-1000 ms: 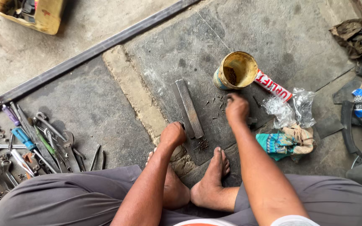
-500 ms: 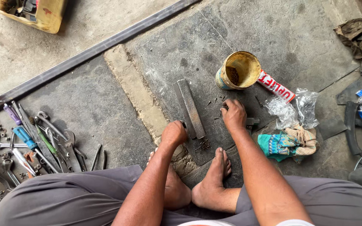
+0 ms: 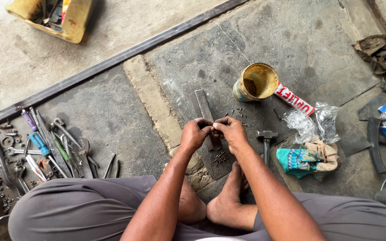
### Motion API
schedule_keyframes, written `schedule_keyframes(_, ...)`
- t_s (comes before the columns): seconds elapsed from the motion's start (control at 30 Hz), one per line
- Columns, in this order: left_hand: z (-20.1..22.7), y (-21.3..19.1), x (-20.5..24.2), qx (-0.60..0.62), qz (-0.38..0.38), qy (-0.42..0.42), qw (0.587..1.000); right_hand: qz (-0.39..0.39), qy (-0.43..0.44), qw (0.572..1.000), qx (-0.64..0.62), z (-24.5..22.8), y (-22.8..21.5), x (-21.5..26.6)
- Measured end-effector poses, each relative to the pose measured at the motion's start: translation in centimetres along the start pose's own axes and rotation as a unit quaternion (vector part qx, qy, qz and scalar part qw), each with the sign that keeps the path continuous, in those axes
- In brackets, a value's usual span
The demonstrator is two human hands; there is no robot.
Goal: The person sits on the floor and repeatedly hammers small nails into a metal bar using a hammer. The person picks up nails from a pile on the floor and places them on the bar before striking them.
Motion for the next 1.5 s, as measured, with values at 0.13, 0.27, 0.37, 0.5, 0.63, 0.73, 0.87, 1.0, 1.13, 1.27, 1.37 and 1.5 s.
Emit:
schedule_keyframes(0.13,-1.8,0.7,-0.2,0.08,-0.031,-0.042,0.995,-0.014,0.019,0.999,-0.046,1.0,-0.6,0.3)
schedule_keyframes(0.27,-2.7,1.1,-0.5,0.028,-0.009,-0.049,0.998,0.075,-0.018,0.989,0.126,1.2,-3.6,0.8)
schedule_keyframes(0.37,-2.5,0.7,-0.1,-0.092,0.042,-0.028,0.994,0.251,-0.231,0.797,0.499,0.1,-8.5,3.5)
schedule_keyframes(0.5,-1.7,0.8,0.3,-0.103,0.071,-0.051,0.991,0.336,0.069,0.785,0.516,4.2,-16.9,4.1)
schedule_keyframes(0.63,-0.5,0.7,1.1,-0.138,0.096,-0.008,0.986,0.249,0.085,0.762,0.592,9.1,-20.0,1.8)
schedule_keyframes(0.73,-0.2,0.9,1.3,-0.128,0.096,-0.025,0.987,0.267,0.061,0.772,0.573,11.1,-21.8,0.5)
schedule_keyframes(0.87,-0.1,0.7,1.5,-0.115,0.1,-0.03,0.988,0.288,0.007,0.801,0.524,9.6,-20.8,-0.3)
schedule_keyframes(1.0,-0.2,1.0,1.0,-0.094,0.102,-0.064,0.988,0.215,-0.037,0.869,0.445,4.9,-14.6,0.9)
schedule_keyframes(1.13,0.0,0.9,1.0,-0.107,0.106,-0.073,0.986,0.118,-0.099,0.891,0.427,1.4,-6.1,4.7)
schedule_keyframes(1.27,0.2,1.1,1.1,-0.117,0.117,-0.074,0.983,0.094,-0.233,0.842,0.477,-0.9,-1.3,8.0)
schedule_keyframes(1.37,0.2,1.1,1.2,-0.127,0.126,-0.064,0.982,0.092,-0.265,0.816,0.505,-0.5,-0.3,8.5)
schedule_keyframes(1.5,0.6,0.8,1.3,-0.133,0.15,-0.044,0.979,0.093,-0.171,0.776,0.599,1.2,-0.1,7.1)
Point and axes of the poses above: each hand's wrist, its own x-axis away from the middle knuckle, its own y-axis out of the palm, z = x × y, the point moved 4 cm from there along -x, towards the middle knuckle, and after that the axes turned 4 degrees about y, right-handed, at the moved point
